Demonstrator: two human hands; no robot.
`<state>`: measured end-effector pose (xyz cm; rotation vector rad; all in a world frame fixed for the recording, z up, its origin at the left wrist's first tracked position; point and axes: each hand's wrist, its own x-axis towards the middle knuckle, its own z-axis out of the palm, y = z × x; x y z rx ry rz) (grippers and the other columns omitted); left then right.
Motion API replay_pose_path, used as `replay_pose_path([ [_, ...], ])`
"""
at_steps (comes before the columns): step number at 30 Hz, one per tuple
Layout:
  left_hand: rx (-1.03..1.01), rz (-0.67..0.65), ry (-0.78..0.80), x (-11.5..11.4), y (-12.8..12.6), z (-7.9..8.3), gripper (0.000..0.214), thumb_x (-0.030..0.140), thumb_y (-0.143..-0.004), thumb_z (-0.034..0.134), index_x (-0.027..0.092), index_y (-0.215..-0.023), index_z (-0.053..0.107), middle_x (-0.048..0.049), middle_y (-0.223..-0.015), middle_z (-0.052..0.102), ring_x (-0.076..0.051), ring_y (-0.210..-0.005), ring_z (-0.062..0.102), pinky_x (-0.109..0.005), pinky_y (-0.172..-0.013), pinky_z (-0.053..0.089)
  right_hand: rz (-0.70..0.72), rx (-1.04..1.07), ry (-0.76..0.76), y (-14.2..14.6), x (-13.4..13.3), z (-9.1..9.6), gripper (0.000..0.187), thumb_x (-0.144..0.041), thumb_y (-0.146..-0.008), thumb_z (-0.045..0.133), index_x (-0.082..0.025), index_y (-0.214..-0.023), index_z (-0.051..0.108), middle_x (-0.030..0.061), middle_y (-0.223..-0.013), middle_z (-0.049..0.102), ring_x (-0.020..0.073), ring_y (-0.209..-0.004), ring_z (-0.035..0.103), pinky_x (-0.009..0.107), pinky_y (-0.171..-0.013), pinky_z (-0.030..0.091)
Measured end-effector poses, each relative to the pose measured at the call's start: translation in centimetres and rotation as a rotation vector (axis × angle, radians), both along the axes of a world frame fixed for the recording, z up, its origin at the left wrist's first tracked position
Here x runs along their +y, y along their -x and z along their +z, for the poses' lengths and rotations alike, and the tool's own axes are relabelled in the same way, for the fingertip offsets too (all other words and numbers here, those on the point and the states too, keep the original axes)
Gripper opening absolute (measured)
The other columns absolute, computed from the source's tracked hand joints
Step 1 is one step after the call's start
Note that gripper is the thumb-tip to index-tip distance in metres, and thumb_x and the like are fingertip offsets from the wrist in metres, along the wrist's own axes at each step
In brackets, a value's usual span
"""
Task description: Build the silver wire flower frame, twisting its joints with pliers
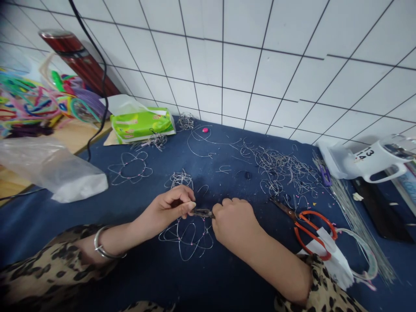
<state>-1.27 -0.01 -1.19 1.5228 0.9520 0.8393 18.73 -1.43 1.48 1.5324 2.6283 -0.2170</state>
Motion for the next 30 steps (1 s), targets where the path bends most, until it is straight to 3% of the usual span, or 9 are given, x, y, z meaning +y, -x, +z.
replay_pose_path([
  [30, -0.055, 0.024, 0.088, -0.18, 0.0, -0.3, 0.017, 0.026, -0.084, 0.054, 0.013, -0.073, 0.051, -0.0015, -0.083, 0.053, -0.008, -0.062, 0.054, -0.023, -0.057, 0.049, 0.002, 0.016, -0.002, 0.13, 0.07, -0.3, 0.019, -0.032, -0.082, 0.044, -0.02, -0.078, 0.059, 0.0029, -0.076, 0.06, 0.0174, -0.071, 0.054, 0.029, -0.063, 0.035],
])
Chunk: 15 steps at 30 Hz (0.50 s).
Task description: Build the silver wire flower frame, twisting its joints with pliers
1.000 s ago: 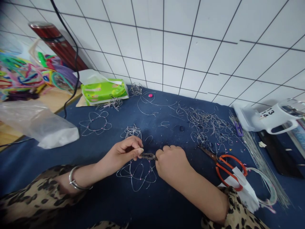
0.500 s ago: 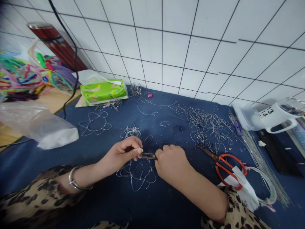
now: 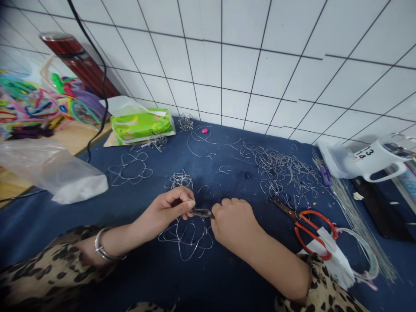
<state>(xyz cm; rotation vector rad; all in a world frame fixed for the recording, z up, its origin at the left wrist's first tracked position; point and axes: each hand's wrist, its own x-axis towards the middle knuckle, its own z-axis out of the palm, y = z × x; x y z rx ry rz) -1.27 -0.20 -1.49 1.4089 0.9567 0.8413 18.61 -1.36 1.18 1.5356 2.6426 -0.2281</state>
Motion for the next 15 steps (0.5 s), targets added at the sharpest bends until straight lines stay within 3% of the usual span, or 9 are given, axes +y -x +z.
replay_pose_path([
  [15, 0.054, 0.021, -0.033, -0.08, -0.03, 0.38, 0.017, 0.025, -0.085, 0.053, 0.014, -0.072, 0.05, -0.0013, -0.075, 0.056, -0.009, -0.06, 0.054, -0.023, -0.056, 0.049, -0.006, -0.03, 0.038, 0.21, -0.11, 0.38, 0.019, -0.028, -0.084, 0.042, -0.02, -0.079, 0.058, 0.0036, -0.077, 0.061, 0.0166, -0.07, 0.055, 0.028, -0.061, 0.036],
])
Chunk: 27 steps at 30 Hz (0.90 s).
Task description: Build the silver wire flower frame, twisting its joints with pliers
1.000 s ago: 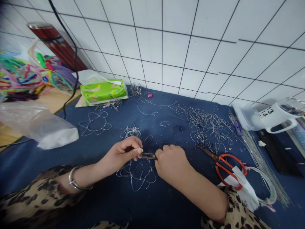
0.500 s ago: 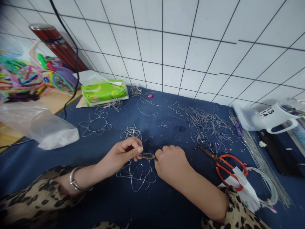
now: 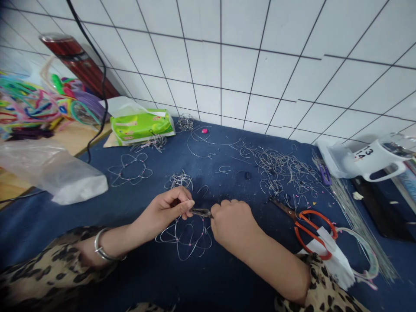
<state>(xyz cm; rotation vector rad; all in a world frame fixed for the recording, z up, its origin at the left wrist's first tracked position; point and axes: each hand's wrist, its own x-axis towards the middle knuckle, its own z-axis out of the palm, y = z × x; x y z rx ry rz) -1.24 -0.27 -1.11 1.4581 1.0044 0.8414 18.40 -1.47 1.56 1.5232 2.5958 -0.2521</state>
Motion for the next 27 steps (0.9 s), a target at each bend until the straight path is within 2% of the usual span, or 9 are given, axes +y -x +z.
replay_pose_path([
  [16, 0.031, 0.026, -0.076, -0.2, 0.0, 0.2, 0.018, 0.024, -0.085, 0.053, 0.014, -0.07, 0.049, -0.0005, -0.072, 0.055, -0.008, -0.057, 0.054, -0.023, -0.056, 0.049, 0.013, -0.039, -0.056, 0.4, -0.8, -0.6, 0.015, -0.02, -0.082, 0.044, -0.016, -0.08, 0.058, 0.0075, -0.073, 0.061, 0.0198, -0.066, 0.057, 0.029, -0.056, 0.038],
  [23, 0.063, 0.036, -0.14, -0.5, -0.2, 0.5, 0.018, 0.022, -0.084, 0.054, 0.014, -0.068, 0.05, -0.0005, -0.071, 0.054, -0.008, -0.056, 0.053, -0.022, -0.055, 0.048, 0.023, -0.049, -0.105, 0.5, -1.0, -0.9, 0.018, -0.015, -0.082, 0.041, -0.014, -0.078, 0.059, 0.0084, -0.068, 0.061, 0.0172, -0.06, 0.057, 0.026, -0.052, 0.036],
  [27, 0.075, 0.025, -0.131, -0.4, -0.1, 0.5, 0.019, 0.022, -0.085, 0.053, 0.014, -0.067, 0.05, -0.0005, -0.072, 0.054, -0.008, -0.056, 0.053, -0.023, -0.055, 0.048, 0.028, -0.046, -0.084, 0.4, -0.8, -0.6, 0.02, -0.015, -0.083, 0.04, -0.014, -0.079, 0.06, 0.0078, -0.069, 0.062, 0.0167, -0.059, 0.057, 0.026, -0.052, 0.037],
])
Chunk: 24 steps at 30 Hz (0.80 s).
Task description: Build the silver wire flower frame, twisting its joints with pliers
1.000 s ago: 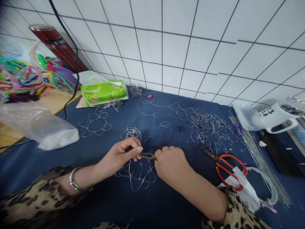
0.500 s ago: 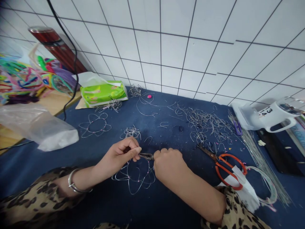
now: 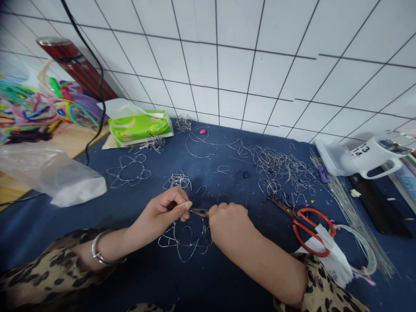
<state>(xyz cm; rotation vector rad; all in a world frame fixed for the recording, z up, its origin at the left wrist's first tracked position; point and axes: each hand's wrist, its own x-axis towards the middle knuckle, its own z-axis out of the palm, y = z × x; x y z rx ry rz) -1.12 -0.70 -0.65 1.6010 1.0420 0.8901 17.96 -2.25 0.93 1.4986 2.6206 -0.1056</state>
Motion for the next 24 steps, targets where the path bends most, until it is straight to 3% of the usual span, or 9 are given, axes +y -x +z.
replay_pose_path([
  [7, -0.032, -0.016, 0.09, 0.24, 0.08, -0.33, 0.018, 0.025, -0.085, 0.052, 0.014, -0.071, 0.05, -0.0008, -0.072, 0.055, -0.009, -0.058, 0.054, -0.022, -0.055, 0.049, -0.015, 0.0, 0.051, -0.26, 0.38, 0.72, 0.019, -0.02, -0.084, 0.041, -0.016, -0.079, 0.058, 0.0064, -0.072, 0.062, 0.0174, -0.063, 0.058, 0.027, -0.055, 0.039],
  [24, -0.03, -0.022, 0.043, 0.45, 0.24, -0.29, 0.02, 0.023, -0.086, 0.052, 0.015, -0.067, 0.05, -0.0005, -0.074, 0.051, -0.009, -0.064, 0.048, -0.024, -0.062, 0.041, -0.036, 0.031, 0.055, -0.34, 0.14, 0.82, 0.016, -0.021, -0.08, 0.044, -0.018, -0.077, 0.059, 0.0063, -0.076, 0.061, 0.0193, -0.07, 0.055, 0.03, -0.061, 0.036],
])
